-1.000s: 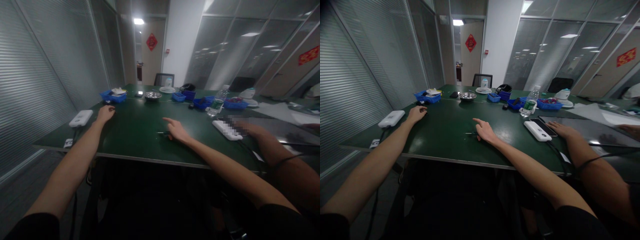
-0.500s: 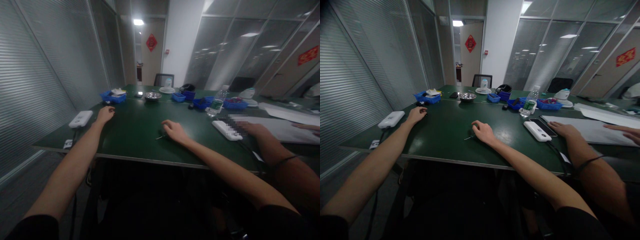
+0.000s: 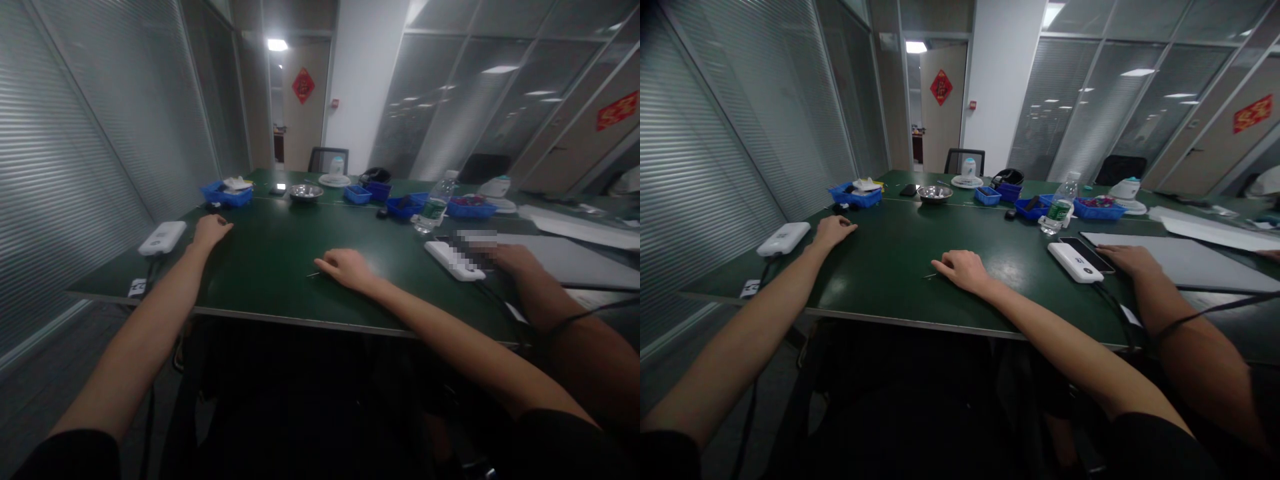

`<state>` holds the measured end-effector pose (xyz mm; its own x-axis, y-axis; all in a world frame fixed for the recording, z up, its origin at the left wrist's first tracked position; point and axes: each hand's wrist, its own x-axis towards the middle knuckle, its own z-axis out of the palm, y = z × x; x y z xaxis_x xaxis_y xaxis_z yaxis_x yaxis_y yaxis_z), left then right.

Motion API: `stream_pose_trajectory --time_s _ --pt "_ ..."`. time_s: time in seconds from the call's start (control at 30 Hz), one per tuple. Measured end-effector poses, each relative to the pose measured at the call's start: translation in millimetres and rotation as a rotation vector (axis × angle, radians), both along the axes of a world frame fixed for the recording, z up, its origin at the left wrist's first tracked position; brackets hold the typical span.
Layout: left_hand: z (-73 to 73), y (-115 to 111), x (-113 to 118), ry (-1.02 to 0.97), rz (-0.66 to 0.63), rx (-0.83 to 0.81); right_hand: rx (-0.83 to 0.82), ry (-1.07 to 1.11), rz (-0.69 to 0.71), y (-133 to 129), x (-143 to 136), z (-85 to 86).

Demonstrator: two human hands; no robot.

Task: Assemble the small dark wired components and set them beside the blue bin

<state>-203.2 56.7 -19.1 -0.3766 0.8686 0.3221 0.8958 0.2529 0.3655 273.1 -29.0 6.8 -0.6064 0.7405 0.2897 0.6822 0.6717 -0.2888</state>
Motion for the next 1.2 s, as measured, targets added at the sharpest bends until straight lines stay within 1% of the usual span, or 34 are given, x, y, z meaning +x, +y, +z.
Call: stream_pose_trajectory --time_s 0.1,0.2,0.27,0.33,0.4,0.47,0.53,0.57,0.67,0.93,1.2 --pt "3.6 -2 4 -0.007 -0.089 0.010 0.028 0.039 0.006 1 0 -0.5" --pt "8.9 -6 21 -0.040 -0.283 0.011 -0.030 0.074 -0.024 3 1 -0.1" --pt "12.0 -11 42 -0.118 -0.450 -0.007 -0.074 0.083 -0.053 3 1 0.2" --pt "14.0 -17 71 -0.215 -0.636 -0.041 -0.086 0.090 -0.051 2 2 0.6" --pt "14.4 -25 103 -0.283 -0.829 -0.060 -0.061 0.102 -0.016 0 1 1.0" --pt "13.7 -34 132 -0.304 -1.003 -0.062 -0.019 0.107 0.023 -1 1 1.1" --pt "12.8 -41 155 -0.311 -1.122 -0.045 0.017 0.083 0.041 -2 1 0.8" --pt "12.5 -44 163 -0.313 -1.161 -0.032 0.029 0.063 0.045 -2 2 0.5" --pt "12.7 -50 174 -0.320 -1.216 0.004 0.042 0.026 0.057 -1 2 -0.4" --pt "14.7 -57 180 -0.341 -1.289 0.015 0.040 0.010 0.065 0 3 -2.0" --pt "16.2 -60 183 -0.348 -1.303 0.020 0.046 -0.013 0.063 1 2 -4.6"
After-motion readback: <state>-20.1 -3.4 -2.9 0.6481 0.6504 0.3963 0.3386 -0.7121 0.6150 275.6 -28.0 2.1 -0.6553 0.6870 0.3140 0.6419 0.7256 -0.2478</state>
